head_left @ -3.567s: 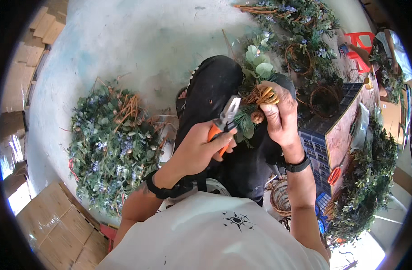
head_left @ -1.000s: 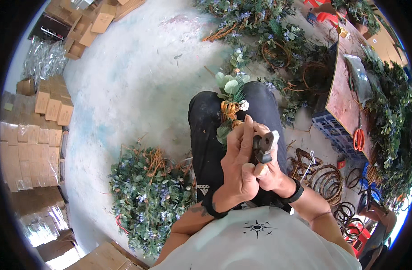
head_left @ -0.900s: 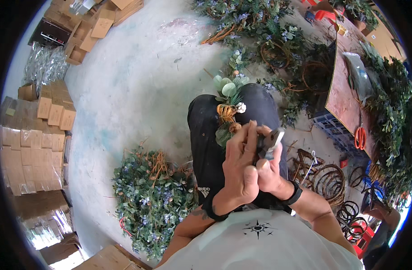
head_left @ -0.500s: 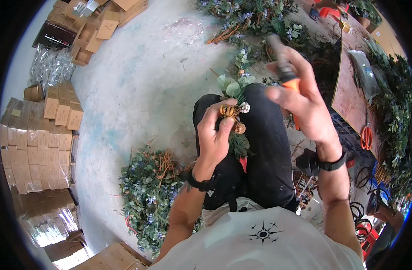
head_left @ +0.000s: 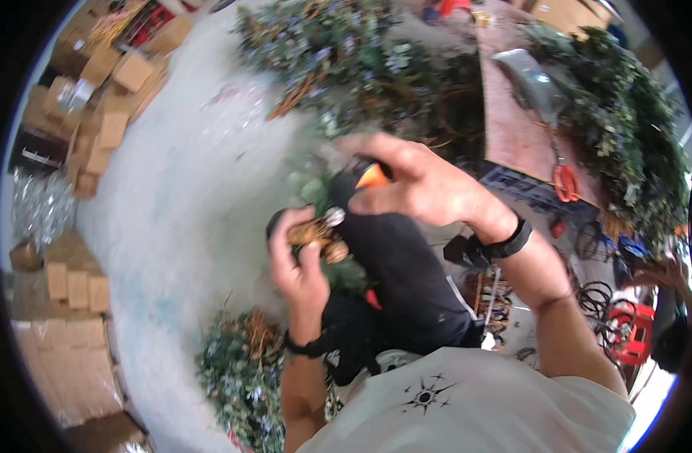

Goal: Assemble decorative floral wreaths using artificial foliage, pinecones, and wire.

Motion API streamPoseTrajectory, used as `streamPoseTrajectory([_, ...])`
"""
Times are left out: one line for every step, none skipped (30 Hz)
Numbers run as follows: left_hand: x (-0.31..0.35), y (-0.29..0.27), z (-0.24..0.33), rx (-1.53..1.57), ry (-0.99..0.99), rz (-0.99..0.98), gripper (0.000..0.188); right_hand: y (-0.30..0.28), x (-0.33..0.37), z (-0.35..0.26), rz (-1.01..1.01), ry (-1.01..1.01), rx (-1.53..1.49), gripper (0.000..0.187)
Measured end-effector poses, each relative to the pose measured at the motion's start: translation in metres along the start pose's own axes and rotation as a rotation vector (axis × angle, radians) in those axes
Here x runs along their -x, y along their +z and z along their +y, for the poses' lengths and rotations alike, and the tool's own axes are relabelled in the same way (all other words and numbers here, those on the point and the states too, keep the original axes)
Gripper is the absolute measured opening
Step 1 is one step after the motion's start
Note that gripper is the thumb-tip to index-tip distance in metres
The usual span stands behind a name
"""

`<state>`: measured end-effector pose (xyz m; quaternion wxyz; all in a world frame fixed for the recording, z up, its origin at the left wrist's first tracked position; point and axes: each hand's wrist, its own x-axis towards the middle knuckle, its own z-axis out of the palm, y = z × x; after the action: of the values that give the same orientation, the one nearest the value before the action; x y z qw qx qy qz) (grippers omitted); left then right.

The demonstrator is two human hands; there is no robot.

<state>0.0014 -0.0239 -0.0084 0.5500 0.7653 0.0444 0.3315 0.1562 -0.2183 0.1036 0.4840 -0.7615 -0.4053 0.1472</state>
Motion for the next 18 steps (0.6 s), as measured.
streamPoseTrajectory([-0.001,0.005,0.006,0.023,0.002,-0.009,0.041,-0.011,0.017,0.022,0.141,0.095,-0.096,0.068])
streamPoseTrajectory([0.000,0.003,0.011,0.027,0.001,-0.010,0.043,-0.030,0.034,0.026,0.163,0.290,-0.011,0.069])
streamPoseTrajectory([-0.001,-0.002,0.010,0.014,-0.003,-0.028,0.039,-0.045,0.052,0.051,0.209,0.354,0.224,0.068])
streamPoseTrajectory([-0.003,-0.006,0.006,-0.003,-0.010,-0.043,0.036,-0.060,0.072,0.082,0.254,0.463,0.435,0.068])
streamPoseTrajectory([-0.010,-0.003,0.009,0.047,-0.004,-0.012,0.030,-0.079,0.099,0.118,0.328,0.509,0.599,0.067])
streamPoseTrajectory([-0.014,-0.003,0.005,0.056,0.005,-0.011,0.030,-0.100,0.122,0.143,0.339,0.640,0.643,0.067])
streamPoseTrajectory([-0.018,-0.008,0.001,0.043,0.015,-0.012,0.029,-0.112,0.139,0.159,0.420,0.713,0.713,0.064])
streamPoseTrajectory([-0.022,-0.012,-0.003,0.028,0.024,-0.014,0.027,-0.122,0.151,0.166,0.467,0.696,0.815,0.053])
streamPoseTrajectory([-0.030,-0.010,0.001,0.032,0.017,-0.006,0.026,-0.132,0.170,0.187,0.607,0.598,0.921,0.051])
streamPoseTrajectory([-0.035,-0.011,0.003,0.036,0.002,0.016,0.025,-0.131,0.167,0.186,0.741,0.492,1.015,0.049])
streamPoseTrajectory([-0.040,-0.012,0.007,0.040,0.005,0.046,0.024,-0.131,0.161,0.186,0.787,0.358,1.028,0.049])
streamPoseTrajectory([-0.047,-0.014,0.013,0.044,0.010,0.074,0.024,-0.128,0.151,0.187,0.833,0.222,1.038,0.048])
streamPoseTrajectory([-0.052,-0.017,0.020,0.028,0.079,0.084,0.023,-0.104,0.126,0.168,0.745,0.191,0.653,0.051])
streamPoseTrajectory([-0.057,-0.016,0.030,-0.037,0.141,0.128,0.026,-0.075,0.091,0.102,0.574,-0.070,0.602,0.057])
streamPoseTrajectory([-0.065,-0.010,0.048,-0.062,0.215,0.111,0.028,-0.043,0.067,0.081,0.443,-0.207,0.439,0.066])
streamPoseTrajectory([-0.072,-0.012,0.069,-0.104,0.286,0.103,0.031,-0.012,0.048,0.041,0.188,-0.209,0.444,0.075])
streamPoseTrajectory([-0.079,-0.008,0.087,-0.140,0.379,0.110,0.034,0.032,0.030,0.039,0.159,-0.467,0.262,0.083])
streamPoseTrajectory([-0.088,0.006,0.104,-0.161,0.472,0.099,0.037,0.057,0.022,0.023,-0.058,-0.295,0.094,0.090])
